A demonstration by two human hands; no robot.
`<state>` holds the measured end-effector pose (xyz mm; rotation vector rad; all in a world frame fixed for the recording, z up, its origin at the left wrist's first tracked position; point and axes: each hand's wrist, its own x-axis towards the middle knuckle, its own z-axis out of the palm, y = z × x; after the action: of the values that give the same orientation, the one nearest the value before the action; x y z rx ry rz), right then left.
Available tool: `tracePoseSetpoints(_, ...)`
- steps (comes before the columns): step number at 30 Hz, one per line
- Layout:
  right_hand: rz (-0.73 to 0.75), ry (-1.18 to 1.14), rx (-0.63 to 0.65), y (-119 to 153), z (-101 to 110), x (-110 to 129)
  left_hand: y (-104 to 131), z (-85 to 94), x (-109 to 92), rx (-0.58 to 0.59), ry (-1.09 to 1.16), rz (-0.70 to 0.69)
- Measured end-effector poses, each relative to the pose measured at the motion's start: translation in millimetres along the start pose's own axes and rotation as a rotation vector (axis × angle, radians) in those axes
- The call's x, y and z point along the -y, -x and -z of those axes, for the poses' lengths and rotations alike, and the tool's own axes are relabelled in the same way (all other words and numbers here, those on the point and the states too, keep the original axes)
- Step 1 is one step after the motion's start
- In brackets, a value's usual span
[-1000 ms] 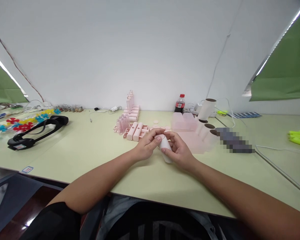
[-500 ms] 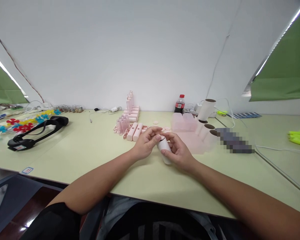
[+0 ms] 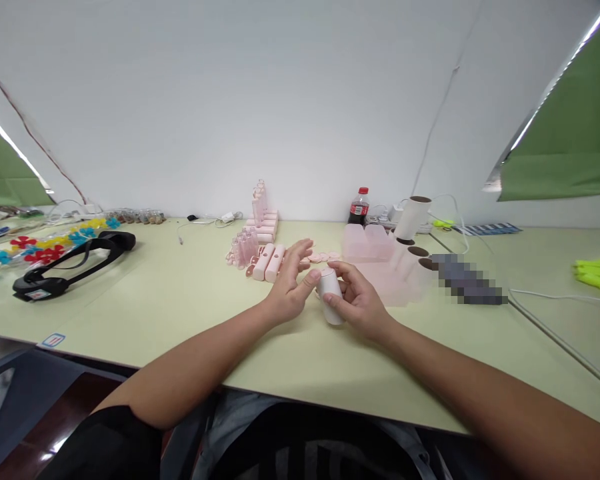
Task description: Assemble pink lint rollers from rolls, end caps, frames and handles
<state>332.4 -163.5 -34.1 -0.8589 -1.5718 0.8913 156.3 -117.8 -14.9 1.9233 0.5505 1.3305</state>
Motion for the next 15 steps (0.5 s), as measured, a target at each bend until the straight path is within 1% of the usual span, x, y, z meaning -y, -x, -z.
tracePoseSetpoints(1, 0.001, -0.006, -0.008, 0, 0, 0, 0, 1.2, -1, -0.045, -0.035, -0.036)
tracePoseSetpoints(2, 0.005, -0.012, -0.022, 0, 0, 0, 0, 2.6, -2, -0.053, -0.07, -0.069)
tracePoseSetpoints(3, 0.014, -0.018, -0.043, -1, 0, 1, -1, 4.2, -4, -0.012, -0.099, -0.098)
tracePoseSetpoints(6, 0.039, -0.017, -0.096, -1, -2, 1, -3, 7.4, -9, 0.216, -0.141, -0.148)
tracePoseSetpoints(7, 0.048, -0.015, -0.102, -1, -2, 1, -4, 7.6, -10, 0.25, -0.144, -0.153)
tracePoseSetpoints(8, 0.056, -0.014, -0.105, -1, -2, 1, -4, 7.3, -9, 0.24, -0.148, -0.152)
tracePoseSetpoints(10, 0.064, -0.016, -0.117, -1, -2, 3, -4, 5.9, -5, 0.166, -0.173, -0.133)
tracePoseSetpoints(11, 0.069, -0.014, -0.134, -1, 0, 4, -4, 5.0, -2, 0.152, -0.195, -0.114)
tracePoseSetpoints(13, 0.1, 0.009, -0.203, -3, 4, 8, -3, 3.5, 5, 0.169, -0.249, -0.063)
tracePoseSetpoints(15, 0.155, 0.065, -0.312, -5, 10, 13, -1, 2.1, 9, 0.231, -0.31, -0.006)
